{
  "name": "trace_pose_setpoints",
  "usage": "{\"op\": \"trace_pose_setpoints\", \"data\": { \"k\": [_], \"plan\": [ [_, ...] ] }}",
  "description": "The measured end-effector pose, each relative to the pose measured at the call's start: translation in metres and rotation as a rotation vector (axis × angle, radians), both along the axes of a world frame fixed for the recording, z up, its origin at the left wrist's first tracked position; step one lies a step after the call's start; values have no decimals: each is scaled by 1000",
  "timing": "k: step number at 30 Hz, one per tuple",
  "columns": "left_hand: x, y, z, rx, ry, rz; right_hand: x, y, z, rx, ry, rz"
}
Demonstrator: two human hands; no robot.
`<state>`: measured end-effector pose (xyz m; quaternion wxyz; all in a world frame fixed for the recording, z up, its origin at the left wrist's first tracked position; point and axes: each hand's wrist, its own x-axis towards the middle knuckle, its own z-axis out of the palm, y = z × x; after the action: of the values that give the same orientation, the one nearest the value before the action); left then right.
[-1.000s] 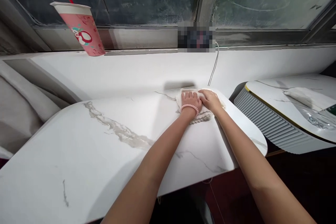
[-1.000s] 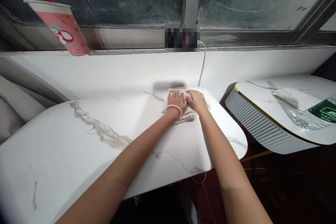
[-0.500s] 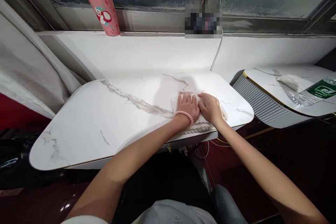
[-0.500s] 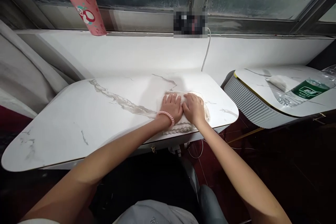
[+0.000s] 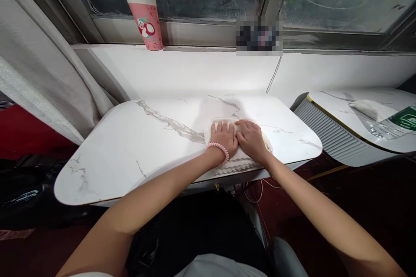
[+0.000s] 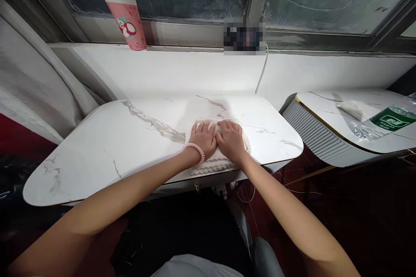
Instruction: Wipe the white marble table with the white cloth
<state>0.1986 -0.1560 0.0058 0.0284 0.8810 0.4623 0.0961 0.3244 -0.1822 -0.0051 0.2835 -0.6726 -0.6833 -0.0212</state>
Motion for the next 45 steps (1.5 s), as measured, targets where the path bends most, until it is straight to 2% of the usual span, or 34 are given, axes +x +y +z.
{"op": "trace_pose_setpoints", "data": {
  "k": [9,16,26,34,39,45],
  "plan": [
    [5,68,0,-23,-53,46,0,68,3,-51,30,-54],
    [12,121,2,-13,-83,104,6,127,5,-92,-13,-30],
    [26,184,-2,-8,-125,128,19,193,-1,-38,46,-45],
    [35,214,-6,42,-129,151,26,224,-2,-32,53,-57],
    [38,221,-3,39,-124,163,29,232,-2,-33,66,-59],
    [41,222,-3,48,-122,181,32,230,-2,-27,64,-40]
  ]
}}
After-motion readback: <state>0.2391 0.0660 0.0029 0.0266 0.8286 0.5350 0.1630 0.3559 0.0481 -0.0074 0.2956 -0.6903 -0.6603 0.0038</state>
